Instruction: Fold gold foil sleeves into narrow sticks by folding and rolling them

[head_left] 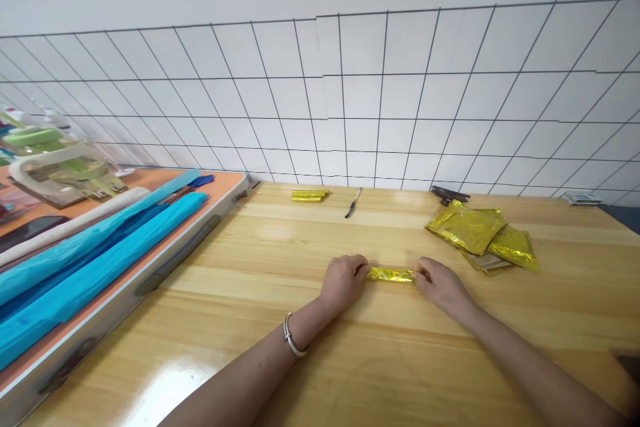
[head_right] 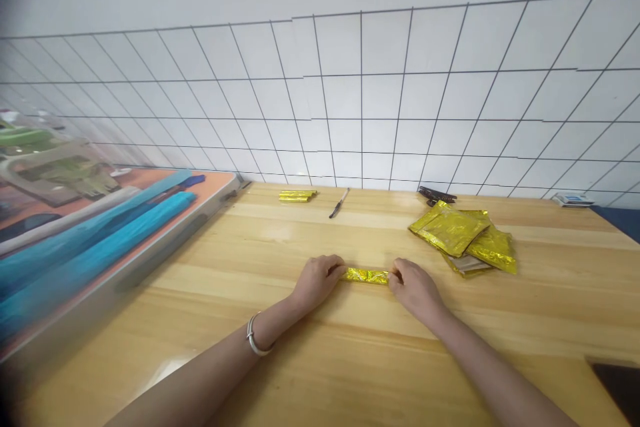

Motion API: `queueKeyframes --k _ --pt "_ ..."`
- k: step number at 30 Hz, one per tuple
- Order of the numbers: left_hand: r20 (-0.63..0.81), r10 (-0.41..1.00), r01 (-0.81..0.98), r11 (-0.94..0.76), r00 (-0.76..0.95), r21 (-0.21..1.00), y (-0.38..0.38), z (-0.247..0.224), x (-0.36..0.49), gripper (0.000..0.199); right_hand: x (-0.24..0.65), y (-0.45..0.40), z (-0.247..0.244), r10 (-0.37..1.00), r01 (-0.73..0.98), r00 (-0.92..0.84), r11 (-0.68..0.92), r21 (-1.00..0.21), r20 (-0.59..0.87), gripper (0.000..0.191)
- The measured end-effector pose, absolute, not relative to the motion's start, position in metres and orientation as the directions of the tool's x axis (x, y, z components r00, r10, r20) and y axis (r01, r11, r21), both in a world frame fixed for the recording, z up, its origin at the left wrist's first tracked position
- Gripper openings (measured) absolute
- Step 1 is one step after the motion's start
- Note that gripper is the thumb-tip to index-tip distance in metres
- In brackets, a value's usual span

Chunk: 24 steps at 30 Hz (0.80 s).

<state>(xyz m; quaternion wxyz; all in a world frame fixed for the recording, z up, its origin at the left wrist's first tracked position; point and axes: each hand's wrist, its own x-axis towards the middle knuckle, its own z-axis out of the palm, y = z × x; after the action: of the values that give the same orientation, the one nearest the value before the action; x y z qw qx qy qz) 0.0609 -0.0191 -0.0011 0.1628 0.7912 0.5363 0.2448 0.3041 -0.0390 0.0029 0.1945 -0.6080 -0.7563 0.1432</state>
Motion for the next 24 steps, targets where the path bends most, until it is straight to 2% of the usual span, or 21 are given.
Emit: queueKeyframes --k 8,15,24 --pt "0.227 0.926 0.844 -0.37 0.301 0.389 -0.0187 -0.0041 0.0638 0.013 0.3031 -0.0373 -0.0001 0.964 0.9 -0.211 0.257 -0.353 0.165 0.011" --pt "0.241 0.929 0.83 -0.36 0.28 0.426 -0.0205 -0.0052 0.0629 0.009 0.3033 -0.0384 -0.0047 0.962 0.92 -0.192 0.245 -0.307 0.193 0.008" --pt "0.239 0.898 0.788 -0.44 0.37 0.432 -0.0147 -0.0063 0.0568 0.011 0.3029 -0.0417 -0.0039 0.956 0.9 -0.207 0.269 -0.342 0.209 0.006"
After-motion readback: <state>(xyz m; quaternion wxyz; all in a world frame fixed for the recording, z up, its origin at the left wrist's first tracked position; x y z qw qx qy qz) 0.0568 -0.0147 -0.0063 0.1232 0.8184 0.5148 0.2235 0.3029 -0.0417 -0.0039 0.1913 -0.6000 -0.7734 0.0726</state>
